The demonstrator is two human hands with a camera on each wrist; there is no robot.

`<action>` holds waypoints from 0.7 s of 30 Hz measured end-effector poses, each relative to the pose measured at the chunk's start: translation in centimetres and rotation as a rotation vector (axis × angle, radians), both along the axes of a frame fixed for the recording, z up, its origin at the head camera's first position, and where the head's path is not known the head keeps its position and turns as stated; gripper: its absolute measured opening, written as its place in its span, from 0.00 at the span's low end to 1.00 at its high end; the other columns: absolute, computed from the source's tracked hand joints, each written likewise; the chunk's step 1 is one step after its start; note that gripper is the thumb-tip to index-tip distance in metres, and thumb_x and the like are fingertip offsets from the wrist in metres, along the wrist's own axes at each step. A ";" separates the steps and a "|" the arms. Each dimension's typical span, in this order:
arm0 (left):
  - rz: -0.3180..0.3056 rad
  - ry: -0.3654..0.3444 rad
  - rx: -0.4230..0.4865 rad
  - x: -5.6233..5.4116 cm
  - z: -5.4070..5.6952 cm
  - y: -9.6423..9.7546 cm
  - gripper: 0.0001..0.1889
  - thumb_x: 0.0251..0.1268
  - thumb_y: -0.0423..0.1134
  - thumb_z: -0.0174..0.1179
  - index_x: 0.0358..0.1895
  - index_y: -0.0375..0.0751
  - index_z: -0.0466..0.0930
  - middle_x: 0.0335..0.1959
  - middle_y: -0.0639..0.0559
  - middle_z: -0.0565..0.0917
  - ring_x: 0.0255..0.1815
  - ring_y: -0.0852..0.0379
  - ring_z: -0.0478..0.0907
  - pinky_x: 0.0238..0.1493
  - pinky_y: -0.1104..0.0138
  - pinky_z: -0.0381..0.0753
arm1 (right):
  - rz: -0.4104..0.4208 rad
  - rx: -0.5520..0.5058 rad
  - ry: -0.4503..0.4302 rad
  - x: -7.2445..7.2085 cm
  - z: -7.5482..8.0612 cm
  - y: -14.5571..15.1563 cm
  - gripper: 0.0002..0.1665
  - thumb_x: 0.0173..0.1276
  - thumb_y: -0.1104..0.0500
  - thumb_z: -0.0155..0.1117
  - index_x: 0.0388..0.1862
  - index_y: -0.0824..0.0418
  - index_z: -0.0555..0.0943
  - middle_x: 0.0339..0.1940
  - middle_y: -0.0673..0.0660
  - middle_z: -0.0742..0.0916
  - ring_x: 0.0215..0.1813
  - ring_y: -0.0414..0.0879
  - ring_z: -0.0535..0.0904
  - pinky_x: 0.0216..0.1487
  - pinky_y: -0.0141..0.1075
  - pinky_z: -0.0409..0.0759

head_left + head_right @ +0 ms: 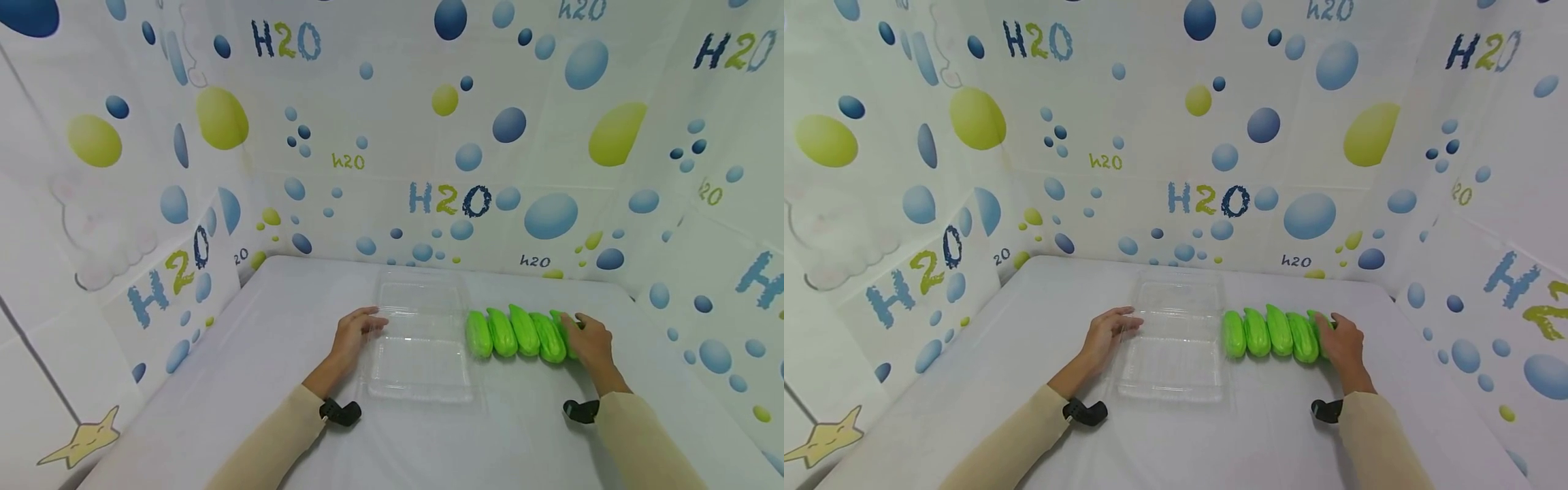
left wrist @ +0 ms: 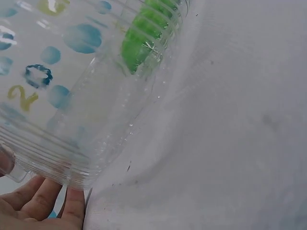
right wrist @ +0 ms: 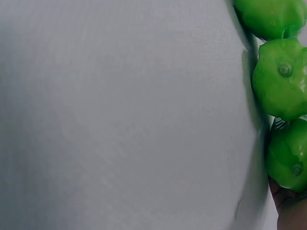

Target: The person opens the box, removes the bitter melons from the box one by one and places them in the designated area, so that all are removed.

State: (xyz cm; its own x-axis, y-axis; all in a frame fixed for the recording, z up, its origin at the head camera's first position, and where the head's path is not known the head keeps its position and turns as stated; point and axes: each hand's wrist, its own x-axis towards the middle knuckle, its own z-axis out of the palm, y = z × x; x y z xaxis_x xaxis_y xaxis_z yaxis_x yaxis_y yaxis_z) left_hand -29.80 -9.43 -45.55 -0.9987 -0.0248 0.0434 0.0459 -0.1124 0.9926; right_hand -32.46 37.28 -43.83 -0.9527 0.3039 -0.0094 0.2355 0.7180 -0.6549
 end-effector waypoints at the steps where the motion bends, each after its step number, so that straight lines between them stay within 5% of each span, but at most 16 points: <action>1: 0.002 -0.010 0.011 0.0 0.0 -0.1 0.23 0.72 0.32 0.48 0.67 0.24 0.71 0.56 0.30 0.83 0.60 0.41 0.80 0.62 0.58 0.80 | -0.002 0.000 0.001 0.0 -0.1 0.0 0.48 0.80 0.35 0.36 0.78 0.73 0.57 0.73 0.77 0.68 0.74 0.75 0.58 0.73 0.65 0.59; 6: 0.035 -0.062 0.074 -0.2 0.1 -0.7 0.23 0.69 0.31 0.55 0.65 0.23 0.73 0.61 0.32 0.80 0.60 0.46 0.80 0.63 0.61 0.79 | -0.019 -0.014 0.015 0.5 0.0 0.3 0.49 0.80 0.34 0.35 0.78 0.73 0.56 0.73 0.76 0.69 0.75 0.74 0.58 0.73 0.64 0.60; 10: 0.088 -0.068 0.072 -0.1 0.5 -1.6 0.23 0.72 0.31 0.49 0.67 0.26 0.72 0.56 0.31 0.82 0.57 0.41 0.80 0.57 0.59 0.83 | -0.017 0.040 0.082 1.1 0.3 0.1 0.47 0.80 0.36 0.38 0.76 0.75 0.60 0.72 0.76 0.70 0.73 0.74 0.60 0.71 0.64 0.61; 15: 0.090 -0.031 -0.102 0.1 1.3 -2.9 0.22 0.76 0.37 0.45 0.68 0.31 0.72 0.55 0.35 0.83 0.57 0.38 0.79 0.47 0.57 0.87 | 0.022 0.139 0.240 1.7 1.3 -0.7 0.42 0.80 0.40 0.45 0.69 0.77 0.69 0.66 0.78 0.75 0.65 0.75 0.66 0.63 0.66 0.66; 21: 0.005 0.057 -0.472 0.7 2.4 -3.7 0.23 0.76 0.41 0.48 0.70 0.40 0.71 0.61 0.38 0.80 0.61 0.40 0.77 0.54 0.51 0.82 | 0.164 0.212 0.352 2.7 2.8 -3.4 0.38 0.78 0.42 0.53 0.67 0.75 0.73 0.65 0.77 0.77 0.67 0.75 0.65 0.64 0.70 0.63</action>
